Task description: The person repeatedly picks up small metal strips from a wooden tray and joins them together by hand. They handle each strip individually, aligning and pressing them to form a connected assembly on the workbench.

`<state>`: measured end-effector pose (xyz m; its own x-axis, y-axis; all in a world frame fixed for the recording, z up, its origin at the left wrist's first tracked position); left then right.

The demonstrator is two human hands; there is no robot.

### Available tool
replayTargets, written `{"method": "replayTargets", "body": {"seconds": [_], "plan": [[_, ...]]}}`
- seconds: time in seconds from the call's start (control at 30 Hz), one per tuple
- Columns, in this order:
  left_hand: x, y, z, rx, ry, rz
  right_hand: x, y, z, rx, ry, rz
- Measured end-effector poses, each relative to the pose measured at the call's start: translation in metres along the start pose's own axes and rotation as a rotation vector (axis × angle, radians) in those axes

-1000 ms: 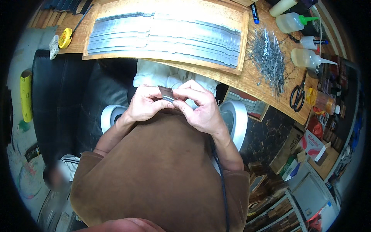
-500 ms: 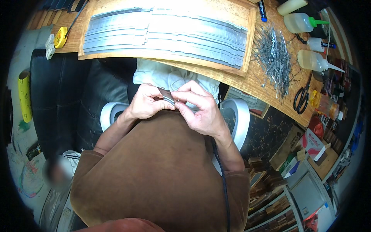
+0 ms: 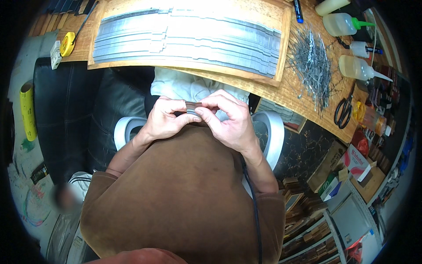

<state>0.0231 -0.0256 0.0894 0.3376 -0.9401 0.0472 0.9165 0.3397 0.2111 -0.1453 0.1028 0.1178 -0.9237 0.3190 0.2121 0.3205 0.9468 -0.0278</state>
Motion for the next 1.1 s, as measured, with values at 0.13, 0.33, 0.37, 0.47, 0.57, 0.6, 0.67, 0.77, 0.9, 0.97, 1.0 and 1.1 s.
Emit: {"method": "replayTargets", "body": {"seconds": [0.13, 0.33, 0.37, 0.47, 0.57, 0.6, 0.67, 0.77, 0.9, 0.97, 1.0, 1.1], "plan": [[-0.002, 0.001, -0.001, -0.023, 0.023, 0.023, -0.001, 0.000, -0.003, 0.015, 0.060, -0.023], [0.002, 0.003, -0.003, -0.048, -0.042, -0.014, 0.000, 0.000, -0.005, 0.052, 0.095, -0.057], [0.002, 0.003, -0.005, -0.056, -0.038, -0.012, 0.000, 0.000, -0.005, 0.065, 0.096, -0.054], [-0.001, 0.004, -0.013, -0.098, -0.023, 0.018, 0.000, -0.001, -0.007, 0.087, 0.093, -0.045], [-0.006, 0.002, -0.013, -0.154, 0.004, 0.080, 0.001, 0.000, -0.007, 0.105, 0.104, -0.048], [-0.008, 0.001, -0.009, -0.153, 0.017, 0.094, 0.001, 0.000, -0.007, 0.112, 0.110, -0.051], [-0.008, 0.001, -0.005, -0.155, 0.009, 0.095, 0.001, 0.000, -0.007, 0.121, 0.116, -0.056], [-0.005, 0.002, -0.004, -0.155, -0.029, 0.067, 0.001, -0.001, -0.010, 0.123, 0.114, -0.042], [-0.009, 0.005, -0.001, -0.138, 0.020, 0.101, 0.000, 0.001, -0.008, 0.139, 0.091, -0.050], [-0.010, 0.005, 0.000, -0.135, 0.035, 0.106, -0.001, 0.001, -0.008, 0.142, 0.087, -0.030], [-0.010, 0.005, -0.002, -0.133, 0.032, 0.100, -0.002, 0.001, -0.008, 0.143, 0.085, -0.020], [-0.009, 0.005, -0.001, -0.134, 0.006, 0.092, -0.002, 0.002, -0.006, 0.151, 0.096, -0.011]]}}
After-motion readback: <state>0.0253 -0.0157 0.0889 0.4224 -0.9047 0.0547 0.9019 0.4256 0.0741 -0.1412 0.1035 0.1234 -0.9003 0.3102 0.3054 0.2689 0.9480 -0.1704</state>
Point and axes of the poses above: each hand's wrist, its own y-axis away from the middle knuckle, its own x-axis out of the back of the hand, z = x × y, the point moved 1 cm from there along -y, towards the middle knuckle, and after that the axes turned 3 degrees about -z, right-handed, at the moved point
